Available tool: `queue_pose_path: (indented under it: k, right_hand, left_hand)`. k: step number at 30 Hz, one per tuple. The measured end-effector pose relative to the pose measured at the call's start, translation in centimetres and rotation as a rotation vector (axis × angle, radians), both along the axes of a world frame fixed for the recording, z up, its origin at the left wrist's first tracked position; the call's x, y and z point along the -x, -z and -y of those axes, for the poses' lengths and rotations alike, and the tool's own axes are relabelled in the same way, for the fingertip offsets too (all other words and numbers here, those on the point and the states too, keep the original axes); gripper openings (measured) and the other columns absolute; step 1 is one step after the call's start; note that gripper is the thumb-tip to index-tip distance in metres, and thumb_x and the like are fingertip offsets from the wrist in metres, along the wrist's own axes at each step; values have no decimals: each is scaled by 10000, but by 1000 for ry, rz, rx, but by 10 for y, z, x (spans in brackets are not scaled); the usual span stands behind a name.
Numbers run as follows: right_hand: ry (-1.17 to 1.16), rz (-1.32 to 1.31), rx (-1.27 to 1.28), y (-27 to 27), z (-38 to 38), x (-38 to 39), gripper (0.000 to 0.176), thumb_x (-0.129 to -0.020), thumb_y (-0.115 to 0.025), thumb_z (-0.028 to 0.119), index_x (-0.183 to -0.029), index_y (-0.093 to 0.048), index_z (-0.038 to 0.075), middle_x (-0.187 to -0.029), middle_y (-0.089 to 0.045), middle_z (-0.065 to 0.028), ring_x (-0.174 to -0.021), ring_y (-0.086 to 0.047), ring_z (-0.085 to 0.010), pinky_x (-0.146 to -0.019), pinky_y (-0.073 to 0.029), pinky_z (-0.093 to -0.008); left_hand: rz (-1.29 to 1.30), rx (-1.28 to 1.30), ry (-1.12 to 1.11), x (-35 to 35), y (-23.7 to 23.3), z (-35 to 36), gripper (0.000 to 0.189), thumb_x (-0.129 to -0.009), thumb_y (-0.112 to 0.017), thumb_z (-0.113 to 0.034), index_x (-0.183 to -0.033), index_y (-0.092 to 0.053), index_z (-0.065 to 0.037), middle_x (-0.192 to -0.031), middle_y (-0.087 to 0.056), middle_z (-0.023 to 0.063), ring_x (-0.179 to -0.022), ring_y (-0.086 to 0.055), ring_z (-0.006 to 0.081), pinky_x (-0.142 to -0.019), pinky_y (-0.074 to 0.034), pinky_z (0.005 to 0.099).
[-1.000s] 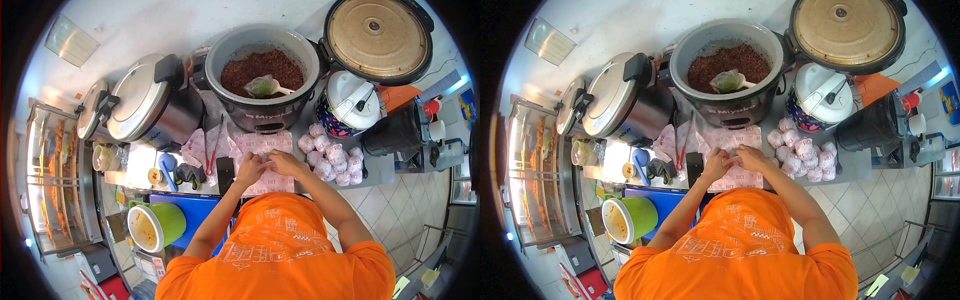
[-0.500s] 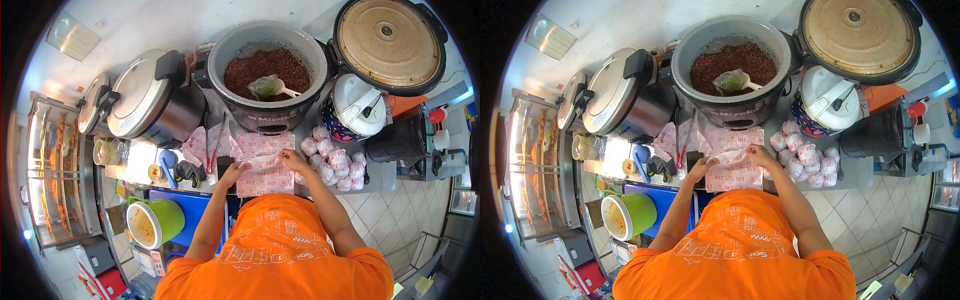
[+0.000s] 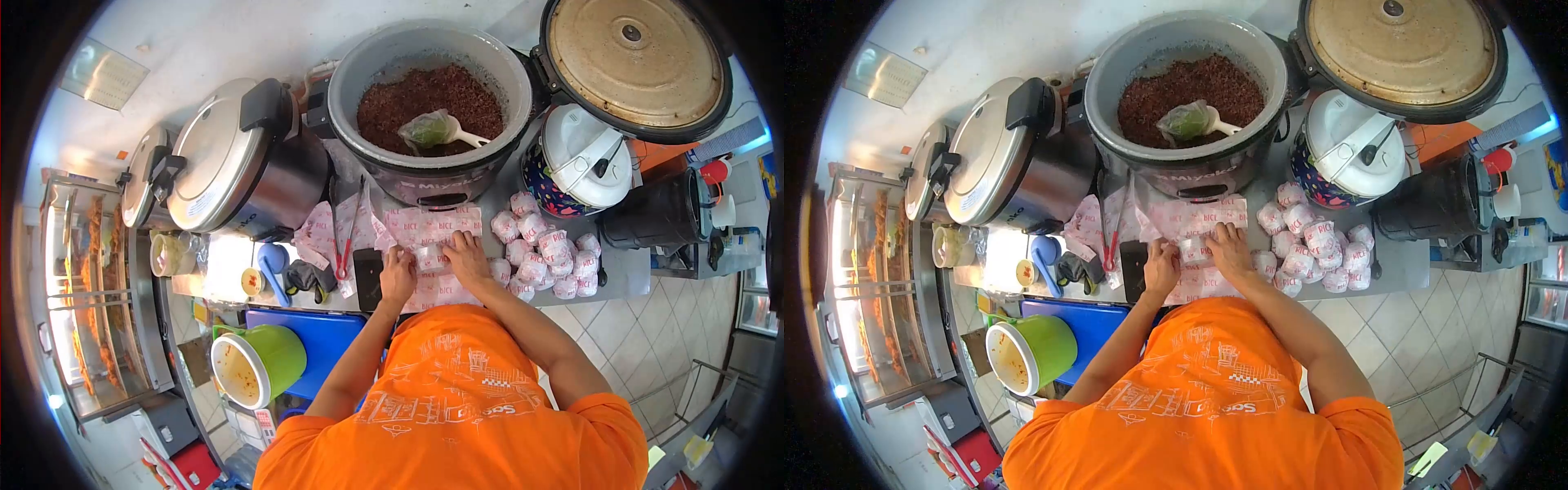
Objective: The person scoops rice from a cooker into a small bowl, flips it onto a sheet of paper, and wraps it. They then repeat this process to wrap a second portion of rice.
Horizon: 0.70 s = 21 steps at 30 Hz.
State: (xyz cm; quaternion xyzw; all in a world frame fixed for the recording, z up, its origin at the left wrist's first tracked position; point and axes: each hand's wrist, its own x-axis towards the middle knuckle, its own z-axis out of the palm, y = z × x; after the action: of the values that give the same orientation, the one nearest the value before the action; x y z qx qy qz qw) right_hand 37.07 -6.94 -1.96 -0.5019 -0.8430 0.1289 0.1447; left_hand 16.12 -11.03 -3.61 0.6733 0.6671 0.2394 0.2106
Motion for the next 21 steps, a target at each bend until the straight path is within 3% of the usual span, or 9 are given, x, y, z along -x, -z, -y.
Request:
queue_pose_path:
  k: [3, 5, 6, 8, 9, 13, 16, 19, 21]
  right_hand:
    - [-36, 185, 76, -24, 4, 1, 222, -849, -595, 98, -1018, -735, 68, -1156, -588, -120, -1174, -482, -283, -966, -403, -406]
    - [-78, 203, 82, -23, 11, 2, 215, -846, -597, 98, -1007, -735, 61, -1168, -586, -126, -1164, -499, -295, -949, -424, -422]
    - [-119, 221, 81, -23, 16, 1, 210, -842, -599, 99, -995, -736, 54, -1180, -585, -132, -1155, -516, -307, -932, -446, -437]
    - [-96, 213, 79, 4, 23, 0, 198, -836, -600, 104, -973, -735, 56, -1189, -589, -130, -1141, -532, -310, -912, -469, -446]
    - [-69, 204, 72, 19, 26, -2, 188, -830, -601, 109, -952, -734, 57, -1197, -593, -129, -1128, -547, -314, -892, -492, -454]
    - [-56, -24, 253, 12, 1, -15, 190, -838, -586, 104, -965, -722, 64, -1155, -642, -138, -1073, -600, -325, -862, -522, -458]
    - [-36, -115, 414, 14, -16, -18, 213, -843, -579, 88, -1011, -710, 79, -1050, -694, -135, -1020, -637, -332, -866, -519, -443]
    - [85, -192, 472, 17, -15, -9, 227, -847, -588, 88, -1040, -707, 97, -987, -714, -147, -986, -659, -345, -864, -517, -443]
    - [287, -222, 480, 5, -9, 0, 235, -832, -602, 86, -1040, -711, 105, -984, -718, -140, -988, -664, -342, -862, -509, -463]
  left_hand:
    - [-124, -81, 112, 2, -32, 6, 227, -791, -667, -101, -1013, -678, -53, -1317, -522, 189, -1210, -511, 402, -963, -461, 504]
    - [-210, -141, 238, 7, -34, 10, 328, -773, -692, -156, -1091, -706, -82, -1402, -473, 158, -1317, -408, 371, -1084, -321, 545]
    - [-209, -132, 236, 9, -25, 12, 328, -773, -692, -156, -1091, -706, -82, -1402, -473, 158, -1317, -408, 371, -1084, -321, 545]
    - [-385, -156, 305, 12, -10, 11, 276, -776, -705, -172, -1038, -726, -88, -1362, -505, 127, -1283, -436, 351, -1048, -353, 519]
    - [-353, -147, 312, 13, -9, 8, 178, -828, -664, -179, -960, -731, -81, -1243, -591, 101, -1229, -506, 306, -1005, -377, 468]
    - [-245, 0, 400, 25, -9, -9, 149, -852, -644, -153, -951, -739, -94, -1021, -652, 59, -1037, -600, 252, -891, -411, 416]
    - [-112, 40, 329, 26, 2, -10, 133, -867, -643, -160, -945, -715, -80, -1033, -652, 91, -1031, -611, 286, -882, -423, 438]
    - [-201, 108, 254, 16, 3, -13, 132, -867, -660, -167, -962, -695, -83, -998, -676, 117, -962, -653, 326, -832, -460, 460]
    - [-104, 140, 142, 9, 10, -12, 161, -860, -677, -169, -993, -675, -78, -1001, -694, 134, -942, -665, 354, -805, -480, 476]
